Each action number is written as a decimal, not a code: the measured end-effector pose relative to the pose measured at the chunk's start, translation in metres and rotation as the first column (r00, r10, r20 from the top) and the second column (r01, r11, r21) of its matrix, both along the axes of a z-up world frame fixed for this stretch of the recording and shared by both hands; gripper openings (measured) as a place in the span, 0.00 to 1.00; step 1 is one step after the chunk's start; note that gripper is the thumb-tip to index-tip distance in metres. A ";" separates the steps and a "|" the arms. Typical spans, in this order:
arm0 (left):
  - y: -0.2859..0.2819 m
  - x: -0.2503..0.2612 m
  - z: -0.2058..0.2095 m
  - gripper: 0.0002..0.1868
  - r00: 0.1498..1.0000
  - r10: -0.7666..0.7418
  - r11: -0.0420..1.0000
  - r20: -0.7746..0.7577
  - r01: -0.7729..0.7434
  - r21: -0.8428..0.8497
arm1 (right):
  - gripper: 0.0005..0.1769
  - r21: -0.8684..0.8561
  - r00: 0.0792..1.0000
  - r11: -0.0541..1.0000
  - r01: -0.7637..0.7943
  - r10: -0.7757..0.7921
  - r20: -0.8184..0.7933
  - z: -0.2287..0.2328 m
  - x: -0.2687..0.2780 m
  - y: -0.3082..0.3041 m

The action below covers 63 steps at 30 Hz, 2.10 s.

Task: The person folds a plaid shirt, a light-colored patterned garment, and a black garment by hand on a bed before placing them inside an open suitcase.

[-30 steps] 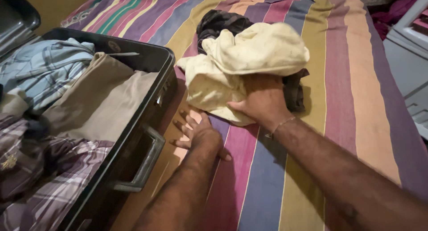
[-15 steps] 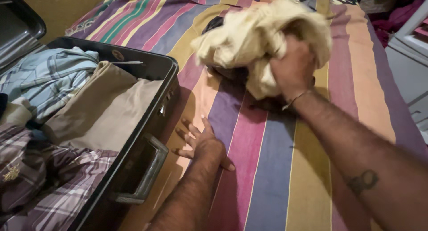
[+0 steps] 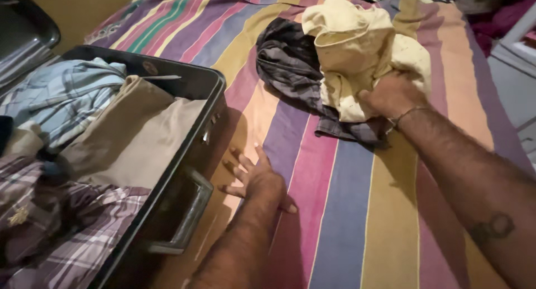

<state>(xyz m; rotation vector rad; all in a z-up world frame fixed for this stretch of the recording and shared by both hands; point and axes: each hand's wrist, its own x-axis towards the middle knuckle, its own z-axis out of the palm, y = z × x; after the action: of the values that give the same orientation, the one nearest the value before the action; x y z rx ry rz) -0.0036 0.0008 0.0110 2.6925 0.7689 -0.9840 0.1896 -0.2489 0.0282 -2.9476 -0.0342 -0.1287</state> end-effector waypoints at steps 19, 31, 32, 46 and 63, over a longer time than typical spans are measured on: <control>-0.001 0.004 -0.003 0.91 0.999 -0.028 0.999 -0.042 0.030 0.028 | 0.38 -0.287 0.973 0.930 -0.230 0.214 -0.087 -0.001 -0.099 0.088; 0.001 0.010 -0.018 0.84 0.987 -0.080 0.992 -0.143 0.093 0.090 | 0.40 -0.073 0.867 0.918 -0.391 0.394 0.306 -0.063 -0.200 0.110; -0.001 0.011 -0.018 0.83 0.969 -0.083 0.980 -0.233 0.122 0.159 | 0.38 -0.090 0.871 0.921 -0.378 0.387 0.301 -0.070 -0.208 0.108; 0.003 0.000 0.006 0.93 0.999 0.032 0.998 0.034 -0.030 -0.062 | 0.34 -0.057 0.898 0.948 -0.312 0.314 0.310 -0.081 -0.225 0.109; 0.139 -0.026 0.069 0.14 0.080 0.131 0.946 0.988 0.289 -0.149 | 0.34 -0.056 0.876 0.947 -0.316 0.314 0.366 -0.083 -0.223 0.108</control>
<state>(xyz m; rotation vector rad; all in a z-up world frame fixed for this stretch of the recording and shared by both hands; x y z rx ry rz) -0.0291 0.1399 0.0797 2.2518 0.0666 0.8486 -0.0332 -0.1407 -0.0552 -2.8171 -0.5641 -0.6326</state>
